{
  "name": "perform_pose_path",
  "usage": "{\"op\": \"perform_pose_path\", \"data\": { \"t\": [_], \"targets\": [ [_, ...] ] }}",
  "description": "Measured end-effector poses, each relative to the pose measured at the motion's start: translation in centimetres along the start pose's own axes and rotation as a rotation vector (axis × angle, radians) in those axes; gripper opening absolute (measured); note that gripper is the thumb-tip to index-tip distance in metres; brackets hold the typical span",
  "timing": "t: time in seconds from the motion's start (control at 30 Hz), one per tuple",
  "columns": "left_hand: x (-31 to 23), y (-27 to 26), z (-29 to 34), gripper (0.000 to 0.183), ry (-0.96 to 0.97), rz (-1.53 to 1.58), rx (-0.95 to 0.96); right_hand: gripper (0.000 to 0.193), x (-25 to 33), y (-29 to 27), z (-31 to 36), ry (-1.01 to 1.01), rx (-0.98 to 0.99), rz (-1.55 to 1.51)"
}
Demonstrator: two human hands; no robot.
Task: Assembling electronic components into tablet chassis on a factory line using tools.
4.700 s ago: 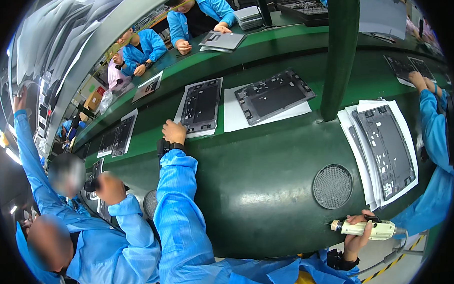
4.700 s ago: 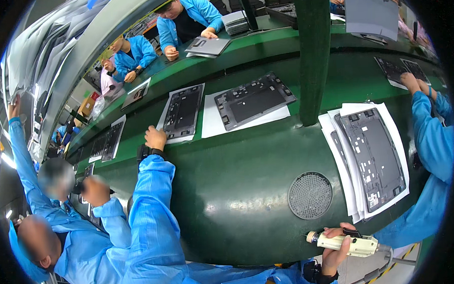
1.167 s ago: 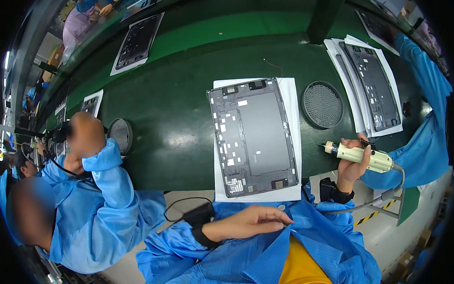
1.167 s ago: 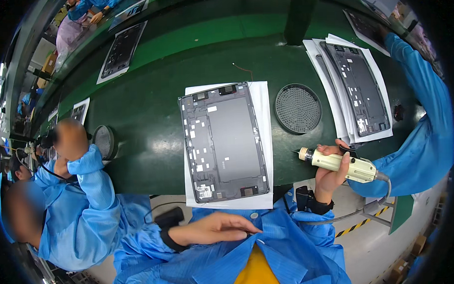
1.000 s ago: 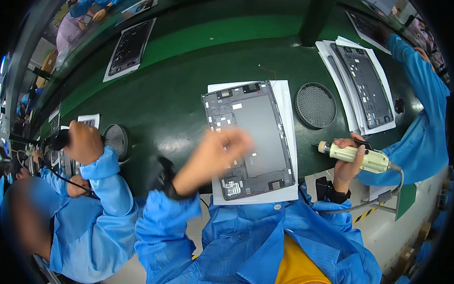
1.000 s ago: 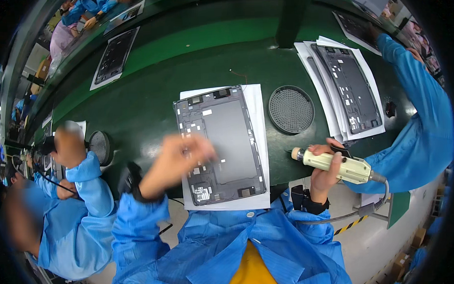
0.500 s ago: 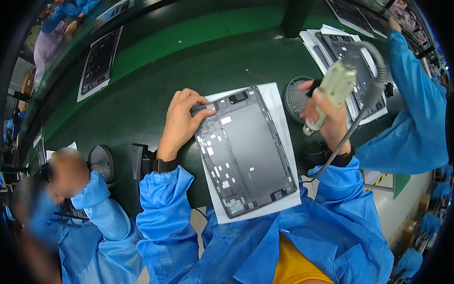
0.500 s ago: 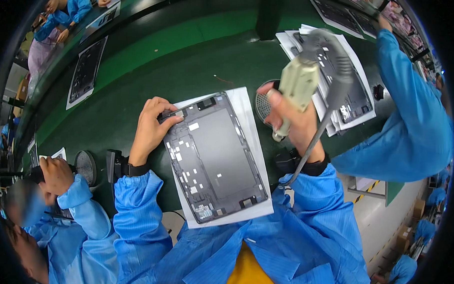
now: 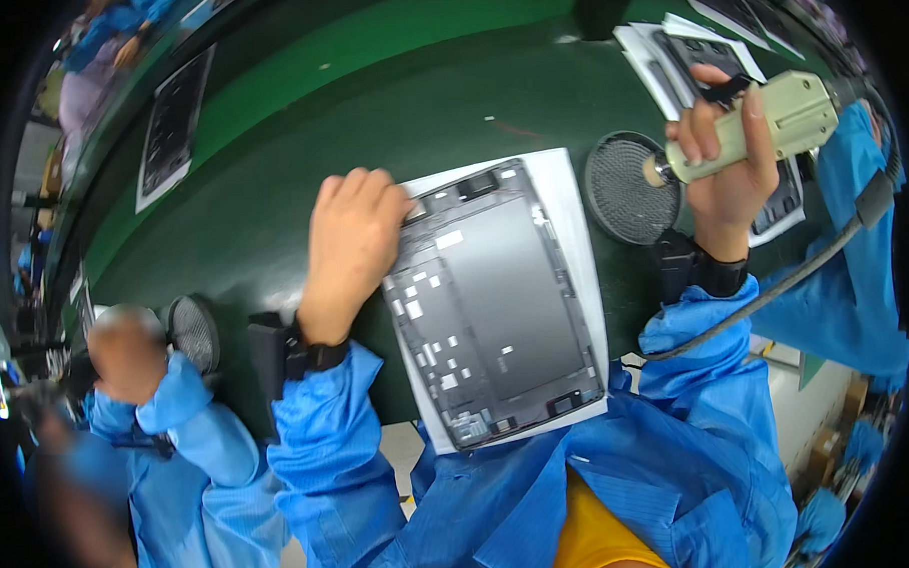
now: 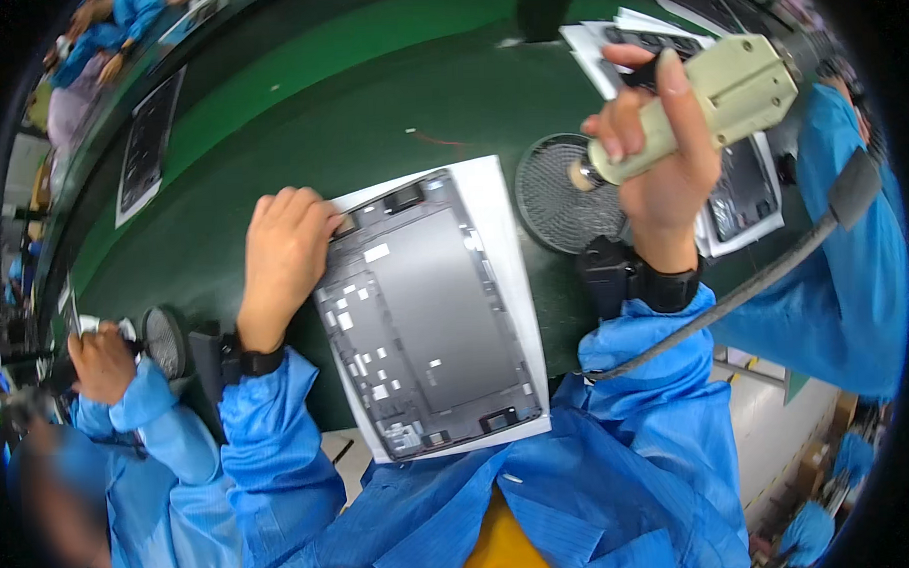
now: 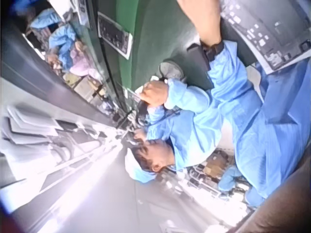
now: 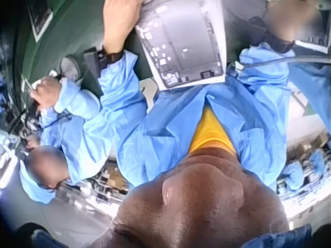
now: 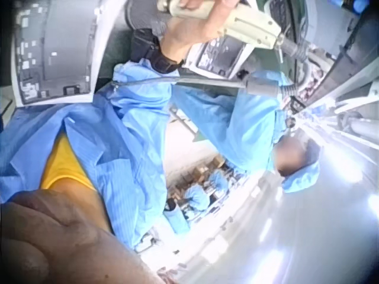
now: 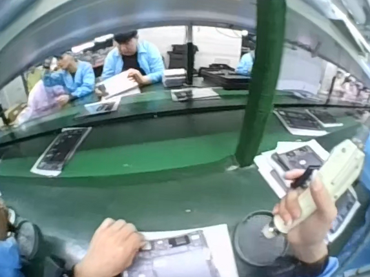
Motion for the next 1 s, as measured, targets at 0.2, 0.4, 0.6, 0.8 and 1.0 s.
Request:
{"op": "perform_pose_path", "data": {
  "t": [0.2,0.4,0.6,0.8,1.0],
  "targets": [
    [1.0,-1.0,0.9,0.018,-0.298,0.274,0.058,0.027,-1.4,-1.0,0.3,-0.015,-0.119,-0.080],
    [1.3,0.2,0.6,0.020,-0.486,0.432,0.115,0.039,-1.5,-0.9,0.3,-0.107,-0.081,0.184],
    [1.6,0.4,0.7,0.022,-0.526,0.471,0.193,0.034,-2.6,-0.2,-0.7,-0.162,-0.127,0.246],
    [1.6,0.6,1.0,0.022,-0.524,0.477,0.189,0.032,-3.0,0.2,-0.2,-0.095,-0.182,0.284],
    [1.6,0.6,0.8,0.021,-0.536,0.485,0.183,0.031,-3.2,-0.1,-0.7,-0.139,-0.211,0.276]
  ]
}}
Point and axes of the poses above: each hand's wrist, its own z-axis away from the middle knuckle, its own y-axis out of the palm, x = y × z, the point moved 3 cm from there along -z, towards the middle knuckle, and after that the axes turned 13 degrees about -x, right-handed, at the moved point
